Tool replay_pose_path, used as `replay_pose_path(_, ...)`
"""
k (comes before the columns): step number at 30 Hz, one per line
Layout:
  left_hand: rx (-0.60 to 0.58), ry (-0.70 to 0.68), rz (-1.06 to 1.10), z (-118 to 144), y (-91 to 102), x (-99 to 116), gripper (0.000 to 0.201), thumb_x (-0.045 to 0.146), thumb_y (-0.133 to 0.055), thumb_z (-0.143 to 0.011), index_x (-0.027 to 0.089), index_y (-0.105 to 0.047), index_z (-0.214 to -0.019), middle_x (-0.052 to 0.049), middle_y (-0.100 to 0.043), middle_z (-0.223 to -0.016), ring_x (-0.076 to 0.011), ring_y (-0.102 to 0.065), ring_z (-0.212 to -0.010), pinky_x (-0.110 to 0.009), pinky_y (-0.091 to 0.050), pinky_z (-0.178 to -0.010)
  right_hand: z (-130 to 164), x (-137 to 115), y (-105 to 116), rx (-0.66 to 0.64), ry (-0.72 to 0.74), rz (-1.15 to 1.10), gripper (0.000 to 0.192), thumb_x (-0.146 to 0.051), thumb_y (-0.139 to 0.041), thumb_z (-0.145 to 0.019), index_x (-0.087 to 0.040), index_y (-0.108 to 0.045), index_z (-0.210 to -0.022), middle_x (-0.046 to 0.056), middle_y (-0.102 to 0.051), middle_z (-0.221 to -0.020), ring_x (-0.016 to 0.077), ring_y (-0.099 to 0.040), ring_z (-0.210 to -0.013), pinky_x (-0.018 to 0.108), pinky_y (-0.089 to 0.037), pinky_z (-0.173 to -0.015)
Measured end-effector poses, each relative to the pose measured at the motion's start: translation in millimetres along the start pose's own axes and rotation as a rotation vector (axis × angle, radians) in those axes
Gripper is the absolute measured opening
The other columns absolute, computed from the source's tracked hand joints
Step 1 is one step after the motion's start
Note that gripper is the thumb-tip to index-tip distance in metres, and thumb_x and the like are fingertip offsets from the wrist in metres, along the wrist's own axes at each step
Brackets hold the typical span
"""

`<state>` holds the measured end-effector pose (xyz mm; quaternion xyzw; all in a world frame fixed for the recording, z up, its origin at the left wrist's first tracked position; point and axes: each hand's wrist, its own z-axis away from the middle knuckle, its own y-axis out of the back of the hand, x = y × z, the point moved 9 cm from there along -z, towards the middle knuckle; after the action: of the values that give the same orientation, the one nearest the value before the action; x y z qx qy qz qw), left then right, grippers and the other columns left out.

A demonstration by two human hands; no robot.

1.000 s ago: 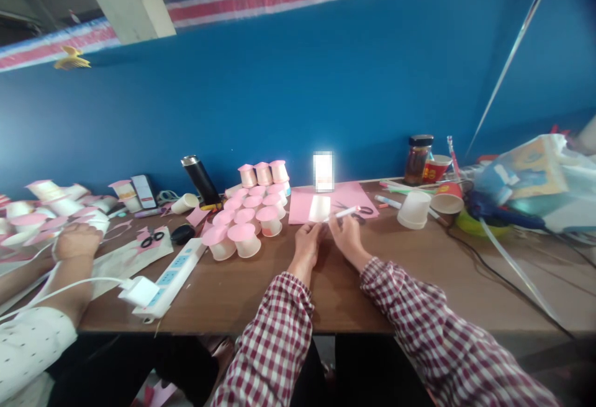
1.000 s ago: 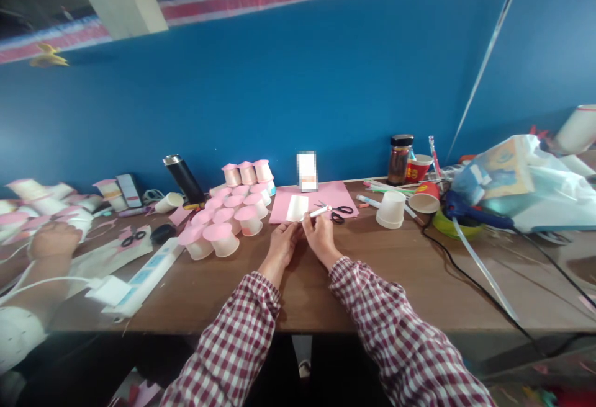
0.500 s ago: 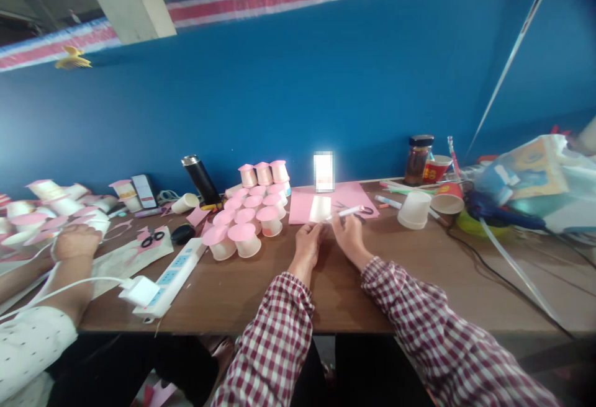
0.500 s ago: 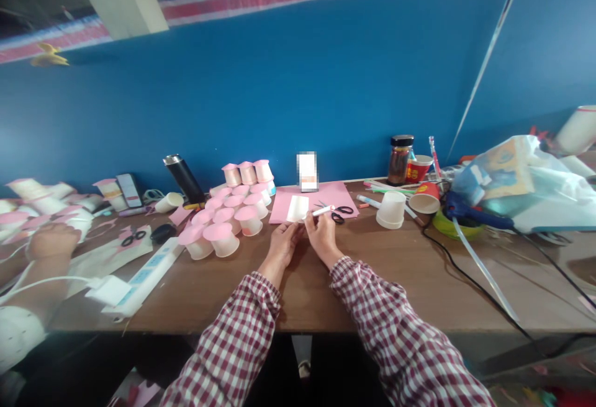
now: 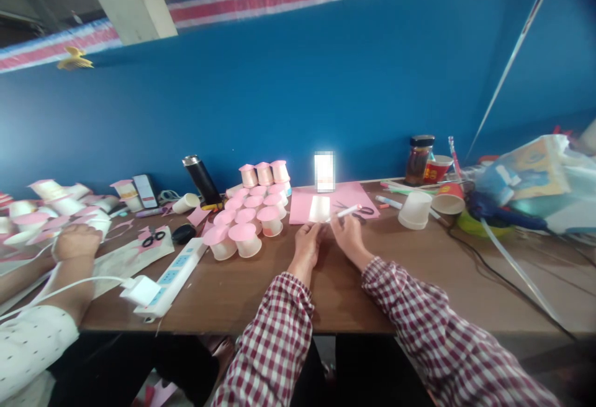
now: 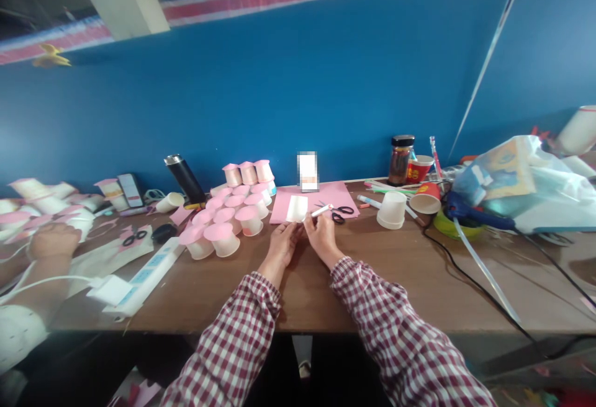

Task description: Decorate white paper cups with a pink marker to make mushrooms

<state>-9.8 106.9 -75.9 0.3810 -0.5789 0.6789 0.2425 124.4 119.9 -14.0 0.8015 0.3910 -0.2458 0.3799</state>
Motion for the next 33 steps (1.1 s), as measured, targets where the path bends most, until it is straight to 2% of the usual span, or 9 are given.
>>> replay_pose_path(12,-0.013,0.003,0.0,1.1,-2.0,0.2,0.019,0.023,-0.076,-0.061,0.016,-0.058,-0.061,-0.001,-0.065,-0.066,-0.0126,-0.064,-0.072,-0.03,-0.048,-0.086,0.2,-1.4,2.7,0.023,0.003,0.02,0.033,-0.038,-0.045,-0.083,-0.019,-0.055,-0.057,0.003,-0.053,-0.044,0.0159,-0.049,-0.042,0.026,-0.035,-0.045)
replay_pose_path(24,-0.028,0.0,-0.006,2.3,-4.6,0.9,0.021,0.024,-0.076,-0.061,0.016,-0.057,-0.058,-0.002,-0.066,-0.067,-0.0143,-0.065,-0.075,-0.031,-0.047,-0.089,-0.1,0.7,5.5,0.047,0.005,-0.001,0.032,-0.037,-0.044,-0.084,-0.017,-0.059,-0.066,0.004,-0.057,-0.051,0.0183,-0.055,-0.052,0.027,-0.042,-0.052)
replay_pose_path(33,-0.027,-0.001,-0.004,2.4,-4.0,0.4,0.021,0.025,-0.077,-0.061,0.017,-0.058,-0.058,-0.002,-0.065,-0.066,-0.0143,-0.064,-0.074,-0.031,-0.048,-0.089,0.1,3.4,6.7,0.054,-0.017,-0.01,0.033,-0.039,-0.042,-0.085,-0.016,-0.059,-0.067,0.005,-0.059,-0.054,0.0171,-0.054,-0.051,0.026,-0.041,-0.051)
